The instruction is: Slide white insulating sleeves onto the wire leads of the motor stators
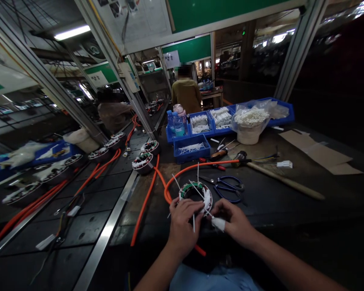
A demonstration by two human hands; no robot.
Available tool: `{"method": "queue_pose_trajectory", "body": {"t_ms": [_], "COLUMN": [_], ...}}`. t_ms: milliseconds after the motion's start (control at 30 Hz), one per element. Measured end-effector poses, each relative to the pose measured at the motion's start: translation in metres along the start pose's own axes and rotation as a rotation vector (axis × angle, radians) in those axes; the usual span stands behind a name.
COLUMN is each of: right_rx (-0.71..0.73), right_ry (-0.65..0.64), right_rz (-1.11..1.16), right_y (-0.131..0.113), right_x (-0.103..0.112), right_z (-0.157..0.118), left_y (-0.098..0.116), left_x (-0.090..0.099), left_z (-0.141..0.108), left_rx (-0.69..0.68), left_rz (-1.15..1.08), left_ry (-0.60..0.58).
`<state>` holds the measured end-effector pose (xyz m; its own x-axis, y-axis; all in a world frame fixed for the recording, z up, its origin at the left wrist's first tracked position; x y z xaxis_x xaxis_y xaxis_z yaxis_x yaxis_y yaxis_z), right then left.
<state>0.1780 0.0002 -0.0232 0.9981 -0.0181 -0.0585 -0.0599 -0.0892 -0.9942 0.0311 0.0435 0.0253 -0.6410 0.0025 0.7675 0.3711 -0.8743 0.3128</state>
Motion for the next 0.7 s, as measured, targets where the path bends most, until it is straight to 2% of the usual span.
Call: {"method": "queue_pose_trajectory", "body": {"t_ms": [367,567,700], "right_rx": [-0.060,0.091,0.138], "right_ry": [0.120,0.122,0.034], "right_rz": [-0.162,-0.749,-0.904], "right_y": [0.001,-0.022,-0.035], "right_x": [-0.005,-0.003,-0.004], "right_z": [0.024,0.006,0.005], "left_y": [-0.002,0.000,0.002], "left_x": [-0.001,0.001,0.002], "left_z": [-0.001,0.000,0.000], "left_rx": [-0.024,0.014,0.029], "left_rz": [-0.015,-0.053,-0.082], "left_ry": [0.026,0.042,0.062]}}
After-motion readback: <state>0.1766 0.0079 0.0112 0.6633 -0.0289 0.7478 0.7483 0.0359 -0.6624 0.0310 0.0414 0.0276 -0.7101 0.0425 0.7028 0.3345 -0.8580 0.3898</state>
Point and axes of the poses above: each hand's wrist, its own z-axis towards the middle knuckle, its own x-axis out of the back of the hand, y = z × x, the point moved 3 cm from there along z, towards the middle knuckle, and after that the axes turned 12 degrees about -x, right-handed, at the moved point
